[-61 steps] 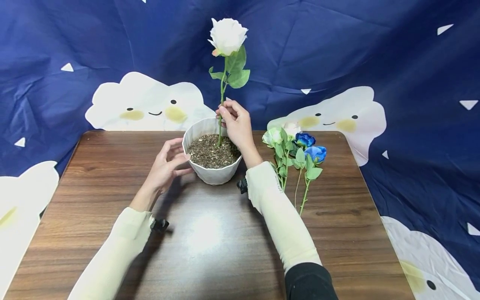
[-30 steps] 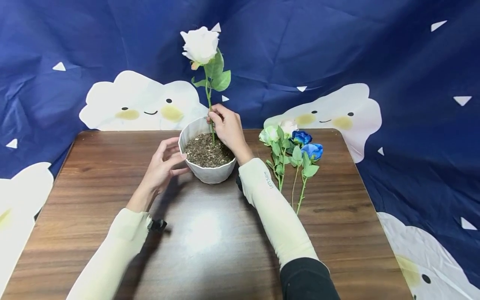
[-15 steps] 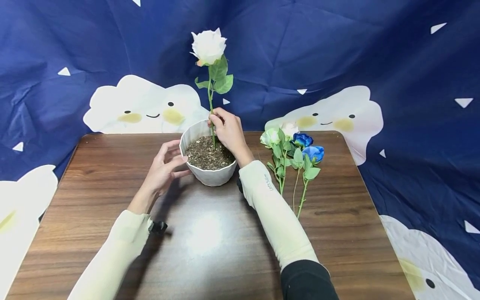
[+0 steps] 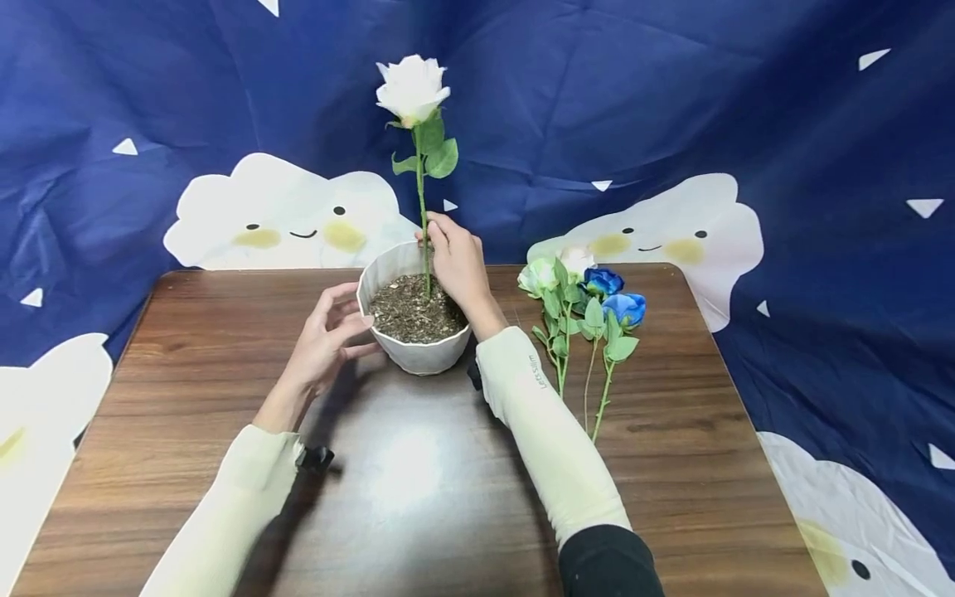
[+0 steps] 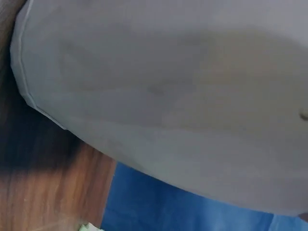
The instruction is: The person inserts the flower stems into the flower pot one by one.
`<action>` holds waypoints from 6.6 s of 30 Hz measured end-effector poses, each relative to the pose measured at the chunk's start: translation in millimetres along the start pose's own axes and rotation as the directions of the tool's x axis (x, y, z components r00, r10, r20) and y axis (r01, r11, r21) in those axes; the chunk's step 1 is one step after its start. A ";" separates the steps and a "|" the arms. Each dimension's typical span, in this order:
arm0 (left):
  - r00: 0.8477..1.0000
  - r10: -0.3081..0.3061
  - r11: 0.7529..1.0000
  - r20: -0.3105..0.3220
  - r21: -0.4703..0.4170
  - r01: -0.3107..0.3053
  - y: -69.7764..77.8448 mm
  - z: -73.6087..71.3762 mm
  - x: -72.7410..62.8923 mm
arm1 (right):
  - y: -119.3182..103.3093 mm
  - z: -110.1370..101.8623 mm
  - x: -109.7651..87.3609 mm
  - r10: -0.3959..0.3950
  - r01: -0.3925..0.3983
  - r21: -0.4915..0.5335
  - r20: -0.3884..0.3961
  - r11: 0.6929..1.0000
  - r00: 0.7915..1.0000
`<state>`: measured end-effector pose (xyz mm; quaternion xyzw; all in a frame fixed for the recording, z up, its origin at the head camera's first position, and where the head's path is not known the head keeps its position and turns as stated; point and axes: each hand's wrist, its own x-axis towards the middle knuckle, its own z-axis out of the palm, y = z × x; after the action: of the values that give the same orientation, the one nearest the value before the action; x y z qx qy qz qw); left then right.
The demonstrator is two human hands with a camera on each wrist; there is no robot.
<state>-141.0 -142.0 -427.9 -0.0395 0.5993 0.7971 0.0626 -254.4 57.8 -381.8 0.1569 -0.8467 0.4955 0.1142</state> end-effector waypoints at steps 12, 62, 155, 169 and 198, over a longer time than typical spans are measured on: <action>1.000 -0.003 1.000 0.003 -0.002 0.003 0.7 1.0 -0.5 | 6.7 -47.2 -18.1 0.060 0.008 0.345 -0.185 0.939 0.981; 1.000 0.004 1.000 0.015 -0.006 -0.004 -0.4 0.5 -0.7 | 151.3 -158.2 -153.6 0.805 -0.771 0.280 -0.012 0.572 0.593; 1.000 0.010 1.000 0.024 0.009 -0.010 -1.0 -1.0 0.6 | -8.7 -107.1 -42.1 0.291 0.087 0.898 -0.230 0.431 0.929; 1.000 0.012 1.000 0.023 0.004 -0.012 -0.8 -0.6 0.9 | -7.8 -76.0 -31.7 0.263 0.001 0.825 -0.181 0.564 0.948; 0.999 0.020 1.000 0.026 0.005 -0.020 -4.9 -2.2 3.0 | -5.4 -21.7 -19.4 0.187 -0.207 0.475 0.090 0.855 0.978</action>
<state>-143.2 -142.6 -433.5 -0.0229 0.6010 0.7964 0.0625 -233.6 77.3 -373.8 0.1031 -0.7102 0.6964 0.0032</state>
